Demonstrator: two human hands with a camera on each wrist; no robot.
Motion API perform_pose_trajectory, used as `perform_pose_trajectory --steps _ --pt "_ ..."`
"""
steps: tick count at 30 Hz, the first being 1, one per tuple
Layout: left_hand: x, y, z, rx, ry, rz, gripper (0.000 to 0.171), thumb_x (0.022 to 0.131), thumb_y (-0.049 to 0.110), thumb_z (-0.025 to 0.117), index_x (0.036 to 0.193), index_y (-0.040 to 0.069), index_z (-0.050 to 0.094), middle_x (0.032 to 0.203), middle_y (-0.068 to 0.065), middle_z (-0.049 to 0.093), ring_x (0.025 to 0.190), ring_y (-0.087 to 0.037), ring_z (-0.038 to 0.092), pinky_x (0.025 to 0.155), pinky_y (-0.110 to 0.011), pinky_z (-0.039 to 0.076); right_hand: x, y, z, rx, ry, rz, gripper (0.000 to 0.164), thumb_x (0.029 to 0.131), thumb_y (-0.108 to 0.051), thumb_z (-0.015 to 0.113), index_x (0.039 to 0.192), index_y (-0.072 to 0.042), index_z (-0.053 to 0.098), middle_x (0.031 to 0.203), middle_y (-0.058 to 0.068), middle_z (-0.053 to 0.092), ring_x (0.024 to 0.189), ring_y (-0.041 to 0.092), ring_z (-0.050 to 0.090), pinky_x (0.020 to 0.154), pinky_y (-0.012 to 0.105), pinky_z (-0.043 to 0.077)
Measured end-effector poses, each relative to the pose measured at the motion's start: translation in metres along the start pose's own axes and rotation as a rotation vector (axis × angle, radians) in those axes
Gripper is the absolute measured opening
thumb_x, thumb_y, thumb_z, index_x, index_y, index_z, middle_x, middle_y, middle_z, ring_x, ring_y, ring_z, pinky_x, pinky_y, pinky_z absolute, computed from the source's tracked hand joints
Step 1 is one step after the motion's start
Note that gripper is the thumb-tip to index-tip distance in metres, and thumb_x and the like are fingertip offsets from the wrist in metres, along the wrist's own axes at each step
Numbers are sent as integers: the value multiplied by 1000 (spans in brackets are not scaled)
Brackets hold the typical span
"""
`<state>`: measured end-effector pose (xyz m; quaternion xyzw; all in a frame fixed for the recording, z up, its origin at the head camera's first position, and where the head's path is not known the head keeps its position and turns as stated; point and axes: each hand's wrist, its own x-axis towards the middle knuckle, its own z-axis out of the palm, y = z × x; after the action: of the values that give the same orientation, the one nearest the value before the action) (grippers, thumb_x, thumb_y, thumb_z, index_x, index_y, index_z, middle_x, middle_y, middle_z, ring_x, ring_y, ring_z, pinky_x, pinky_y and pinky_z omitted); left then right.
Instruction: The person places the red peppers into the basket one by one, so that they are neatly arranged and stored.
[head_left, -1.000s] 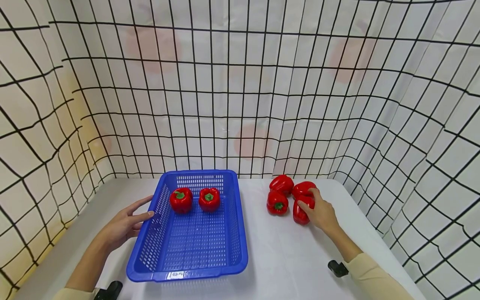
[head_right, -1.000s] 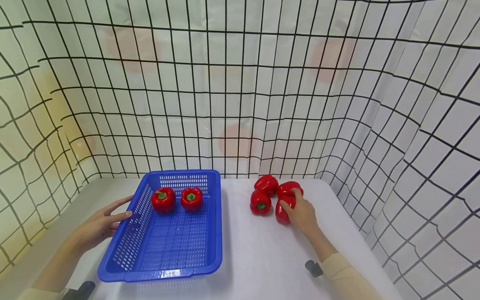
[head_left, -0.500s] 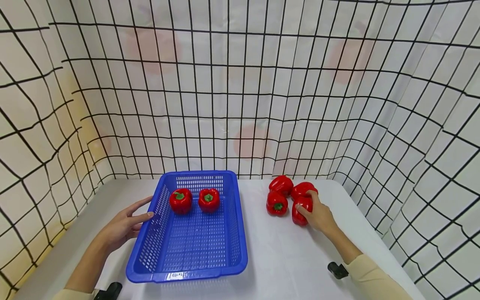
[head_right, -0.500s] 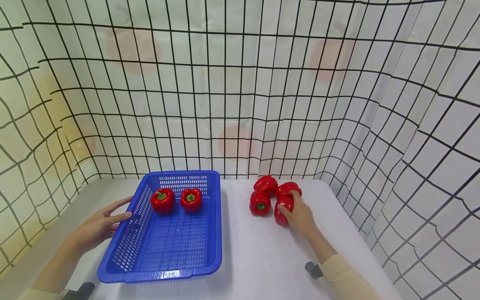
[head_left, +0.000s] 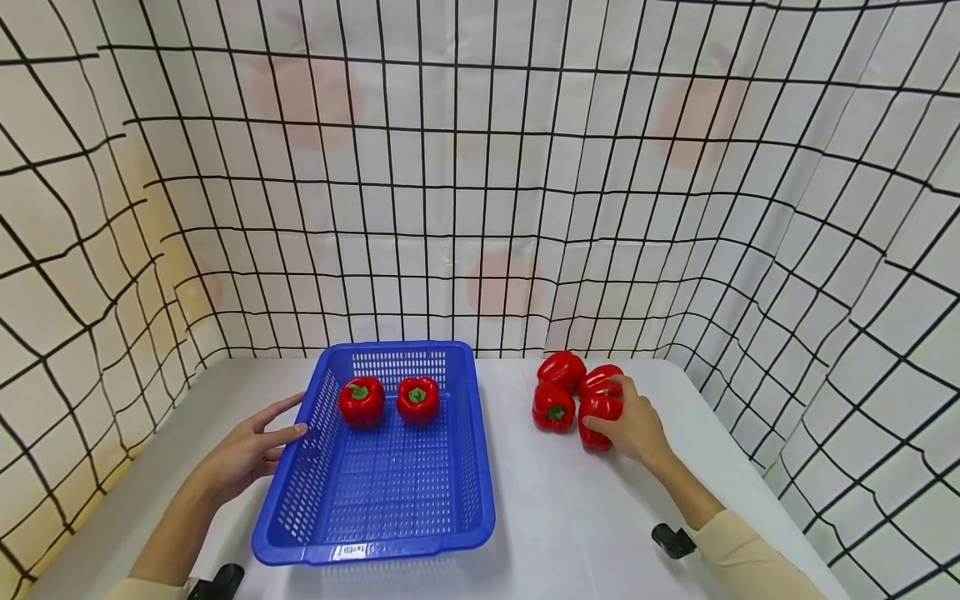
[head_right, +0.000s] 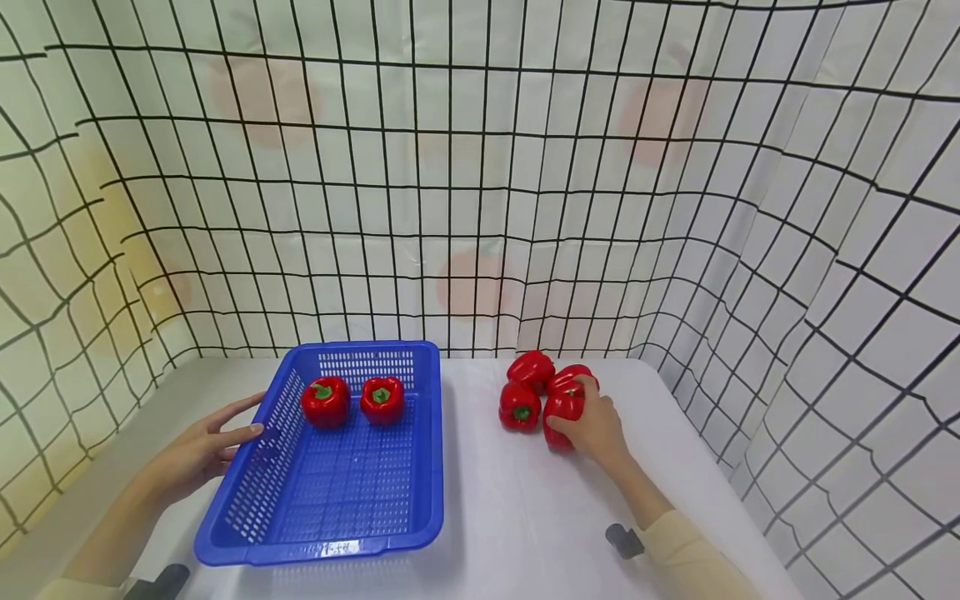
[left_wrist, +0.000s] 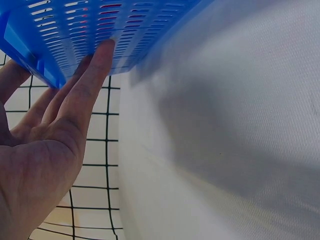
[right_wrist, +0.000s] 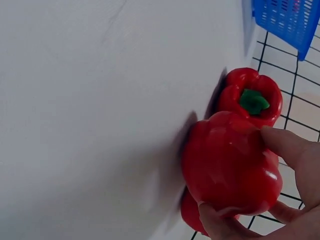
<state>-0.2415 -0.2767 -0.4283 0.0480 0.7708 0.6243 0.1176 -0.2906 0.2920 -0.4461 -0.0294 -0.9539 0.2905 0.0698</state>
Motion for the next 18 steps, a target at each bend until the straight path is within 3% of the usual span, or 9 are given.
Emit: perform_pose_trajectory --steps 18 --pt "-1 2 2 4 8 -4 82 101 31 63 164 16 13 140 -30 58 101 -37 75 85 -43 62 -7 -13 -7 -24 -43 -10 93 74 -26 87 148 4 41 132 33 45 125 54 48 87 62 58"
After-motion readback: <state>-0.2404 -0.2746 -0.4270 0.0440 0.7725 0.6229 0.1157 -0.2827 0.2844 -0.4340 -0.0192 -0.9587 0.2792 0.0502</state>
